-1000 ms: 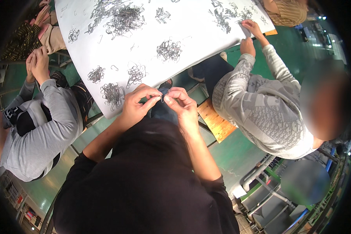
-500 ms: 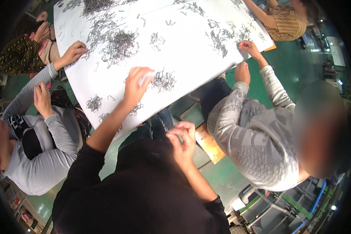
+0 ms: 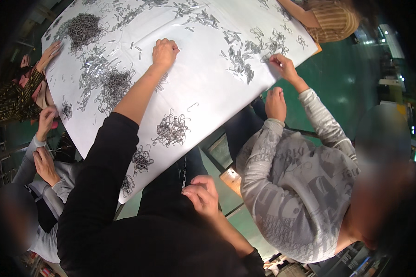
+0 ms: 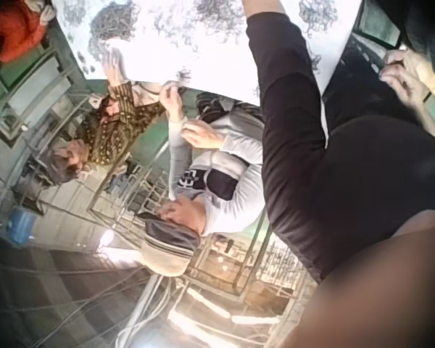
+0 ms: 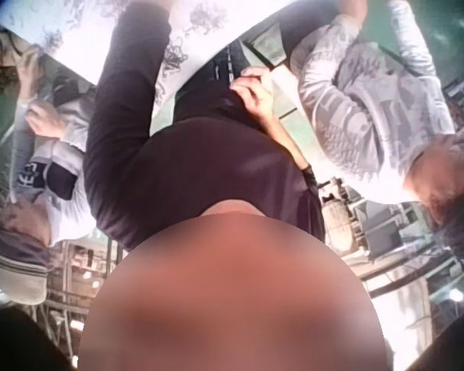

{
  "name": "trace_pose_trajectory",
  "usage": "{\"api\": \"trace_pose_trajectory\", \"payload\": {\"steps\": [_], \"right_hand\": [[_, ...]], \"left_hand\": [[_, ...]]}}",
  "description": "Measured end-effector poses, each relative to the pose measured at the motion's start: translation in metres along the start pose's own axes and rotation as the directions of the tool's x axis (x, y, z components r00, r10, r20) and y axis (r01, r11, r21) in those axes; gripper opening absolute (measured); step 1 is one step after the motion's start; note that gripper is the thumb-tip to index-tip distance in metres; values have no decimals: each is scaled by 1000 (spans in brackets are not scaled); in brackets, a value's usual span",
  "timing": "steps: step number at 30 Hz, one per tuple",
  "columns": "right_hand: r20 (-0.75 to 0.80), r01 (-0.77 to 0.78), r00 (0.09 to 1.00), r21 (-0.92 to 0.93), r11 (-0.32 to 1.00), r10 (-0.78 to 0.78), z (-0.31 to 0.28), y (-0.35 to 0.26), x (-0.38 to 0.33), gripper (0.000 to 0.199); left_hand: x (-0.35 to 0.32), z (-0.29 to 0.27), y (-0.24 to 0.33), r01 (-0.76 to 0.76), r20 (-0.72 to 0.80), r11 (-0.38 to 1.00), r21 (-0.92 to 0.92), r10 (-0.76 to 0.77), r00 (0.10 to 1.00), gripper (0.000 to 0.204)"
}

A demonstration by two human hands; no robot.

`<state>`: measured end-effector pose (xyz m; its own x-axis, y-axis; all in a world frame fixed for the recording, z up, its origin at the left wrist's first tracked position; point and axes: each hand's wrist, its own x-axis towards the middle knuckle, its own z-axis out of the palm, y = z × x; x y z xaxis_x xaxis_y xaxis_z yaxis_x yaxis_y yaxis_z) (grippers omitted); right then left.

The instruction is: The person repeatedly picks up small metal paperclips from a large white sheet and links them together by hand. They occasionally place linked clips onto a nearby metal rack. The task is performed alongside other workers at the same table.

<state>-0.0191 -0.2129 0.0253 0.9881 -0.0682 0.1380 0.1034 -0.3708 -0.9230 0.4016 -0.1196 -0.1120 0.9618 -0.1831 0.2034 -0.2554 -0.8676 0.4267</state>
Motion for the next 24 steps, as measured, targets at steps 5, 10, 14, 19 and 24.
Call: {"api": "trace_pose_trajectory", "payload": {"steps": [5, 10, 14, 19, 24], "right_hand": [[2, -49, 999, 14, 999, 49, 9, -2, -2, 6], [-71, -132, 989, -3, 991, 131, 23, -12, -11, 7], [-113, -93, 990, -52, 994, 87, 36, -18, -19, 8], [-121, -87, 989, 4, 996, 87, 55, -27, -33, 11], [-74, -88, 993, 38, 995, 91, 69, -36, -45, 12]], "left_hand": [[-44, -25, -9, -79, -59, 979, -190, 69, 996, 11], [-170, -100, 12, 196, 149, 584, -787, -129, 980, 13], [-290, -173, 36, 474, 498, 331, -816, -17, 867, 13], [-365, -225, 51, 555, 579, 302, -775, -13, 815, 14], [-390, -240, 44, 455, 468, 357, -816, -54, 882, 15]]}}
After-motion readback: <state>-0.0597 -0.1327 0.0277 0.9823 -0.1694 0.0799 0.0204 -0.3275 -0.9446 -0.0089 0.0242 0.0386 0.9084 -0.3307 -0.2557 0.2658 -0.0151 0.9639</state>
